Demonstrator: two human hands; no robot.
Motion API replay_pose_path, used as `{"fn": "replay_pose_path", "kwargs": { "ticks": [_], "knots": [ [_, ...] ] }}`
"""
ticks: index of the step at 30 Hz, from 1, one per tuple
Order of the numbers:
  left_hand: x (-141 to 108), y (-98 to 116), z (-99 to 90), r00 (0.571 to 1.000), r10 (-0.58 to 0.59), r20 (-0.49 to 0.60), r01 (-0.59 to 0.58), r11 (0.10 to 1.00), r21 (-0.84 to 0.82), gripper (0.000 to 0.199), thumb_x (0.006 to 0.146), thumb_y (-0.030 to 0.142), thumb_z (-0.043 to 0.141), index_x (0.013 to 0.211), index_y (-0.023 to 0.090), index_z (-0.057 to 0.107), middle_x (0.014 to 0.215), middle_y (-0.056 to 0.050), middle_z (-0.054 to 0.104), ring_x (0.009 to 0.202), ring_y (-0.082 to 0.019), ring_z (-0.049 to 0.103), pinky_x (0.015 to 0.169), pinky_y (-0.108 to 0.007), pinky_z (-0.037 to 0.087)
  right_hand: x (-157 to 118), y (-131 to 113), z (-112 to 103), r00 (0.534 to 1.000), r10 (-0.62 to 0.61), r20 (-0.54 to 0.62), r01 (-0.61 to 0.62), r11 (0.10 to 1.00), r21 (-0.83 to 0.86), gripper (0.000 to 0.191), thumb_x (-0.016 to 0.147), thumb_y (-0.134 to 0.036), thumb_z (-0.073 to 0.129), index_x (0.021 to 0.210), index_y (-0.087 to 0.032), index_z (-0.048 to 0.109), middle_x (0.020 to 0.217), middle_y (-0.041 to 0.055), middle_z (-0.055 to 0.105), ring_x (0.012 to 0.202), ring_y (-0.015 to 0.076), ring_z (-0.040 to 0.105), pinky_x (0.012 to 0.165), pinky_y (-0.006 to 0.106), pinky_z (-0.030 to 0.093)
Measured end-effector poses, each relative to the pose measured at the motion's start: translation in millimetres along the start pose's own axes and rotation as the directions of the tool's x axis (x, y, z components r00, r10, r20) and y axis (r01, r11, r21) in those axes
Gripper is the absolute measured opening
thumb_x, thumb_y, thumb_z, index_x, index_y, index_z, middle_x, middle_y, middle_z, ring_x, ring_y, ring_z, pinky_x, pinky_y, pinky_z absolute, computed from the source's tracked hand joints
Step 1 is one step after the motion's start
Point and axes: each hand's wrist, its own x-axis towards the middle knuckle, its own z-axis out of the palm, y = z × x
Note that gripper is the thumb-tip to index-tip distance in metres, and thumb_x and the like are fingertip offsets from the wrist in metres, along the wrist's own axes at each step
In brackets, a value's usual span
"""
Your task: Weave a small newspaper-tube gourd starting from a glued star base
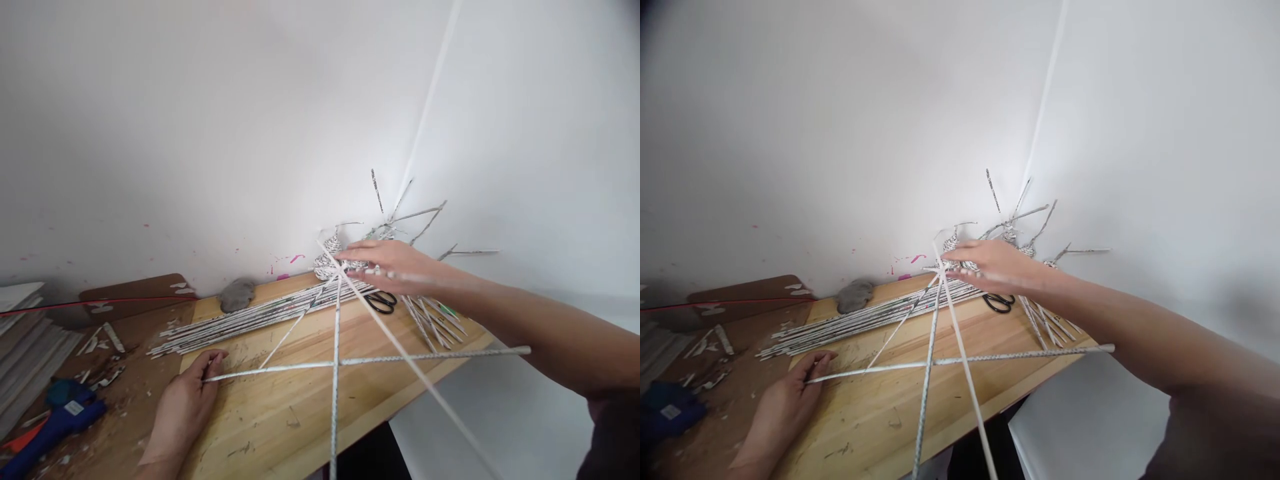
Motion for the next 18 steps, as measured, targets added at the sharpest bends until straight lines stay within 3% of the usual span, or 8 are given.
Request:
{"fn": "replay_pose_path", "kwargs": {
  "ticks": [3, 6, 9, 14, 18],
  "knots": [
    [0, -2, 0.4, 1.000, -0.001, 0.010, 0.001, 1.000, -0.002, 0.032, 0.092, 0.046, 0.041, 0.101, 0.026, 0.065, 0.093, -0.001, 0.078, 0.081, -0.020, 0.074, 0.063, -0.021, 0.050, 12, 2, -13, 0.980, 0.160, -0.117, -0.155, 0.986, 0.053, 0.043, 0.098, -0.052, 0.044, 0.109, -0.023, 0.074, 0.112, 0.0070, 0.074, 0.102, 0.0242, 0.068, 0.084, 0.036, 0.053],
    [0, -4, 1.0, 1.000, 0.012, 0.011, -0.012, 1.000, -0.005, 0.031, 0.093, 0.044, 0.041, 0.102, 0.026, 0.065, 0.094, -0.002, 0.078, 0.082, -0.019, 0.073, 0.064, -0.021, 0.050, 31, 11, -34, 0.924, 0.339, -0.176, -0.316, 0.937, 0.148, 0.055, 0.095, -0.062, 0.040, 0.095, -0.019, 0.074, 0.087, 0.0080, 0.075, 0.076, 0.0222, 0.071, 0.068, 0.034, 0.051],
    [0, -4, 0.9, 1.000, 0.010, 0.004, -0.010, 1.000, 0.004, 0.030, 0.093, 0.042, 0.042, 0.103, 0.026, 0.064, 0.096, -0.002, 0.077, 0.084, -0.020, 0.073, 0.066, -0.022, 0.051, 55, 22, -53, 0.857, 0.489, -0.161, -0.421, 0.845, 0.329, 0.062, 0.091, -0.070, 0.041, 0.087, -0.016, 0.070, 0.088, 0.0100, 0.072, 0.061, 0.0177, 0.069, 0.060, 0.031, 0.050],
    [-1, -1, -1.4, 1.000, 0.025, -0.001, -0.025, 1.000, -0.004, 0.029, 0.093, 0.044, 0.041, 0.101, 0.027, 0.064, 0.095, -0.001, 0.077, 0.084, -0.020, 0.073, 0.065, -0.022, 0.050, 87, 37, -83, 0.740, 0.670, -0.068, -0.497, 0.611, 0.616, 0.063, 0.086, -0.075, 0.044, 0.090, -0.016, 0.065, 0.081, 0.0121, 0.069, 0.058, 0.0205, 0.069, 0.050, 0.031, 0.051],
    [-2, 0, -2.9, 1.000, 0.023, 0.006, -0.023, 1.000, -0.008, 0.030, 0.093, 0.044, 0.041, 0.100, 0.026, 0.064, 0.093, -0.001, 0.077, 0.082, -0.020, 0.073, 0.064, -0.021, 0.049, 101, 51, -105, 0.678, 0.732, -0.065, -0.480, 0.509, 0.715, 0.063, 0.088, -0.075, 0.039, 0.090, -0.016, 0.060, 0.082, 0.0122, 0.069, 0.062, 0.0219, 0.070, 0.052, 0.031, 0.054]
  ]
}}
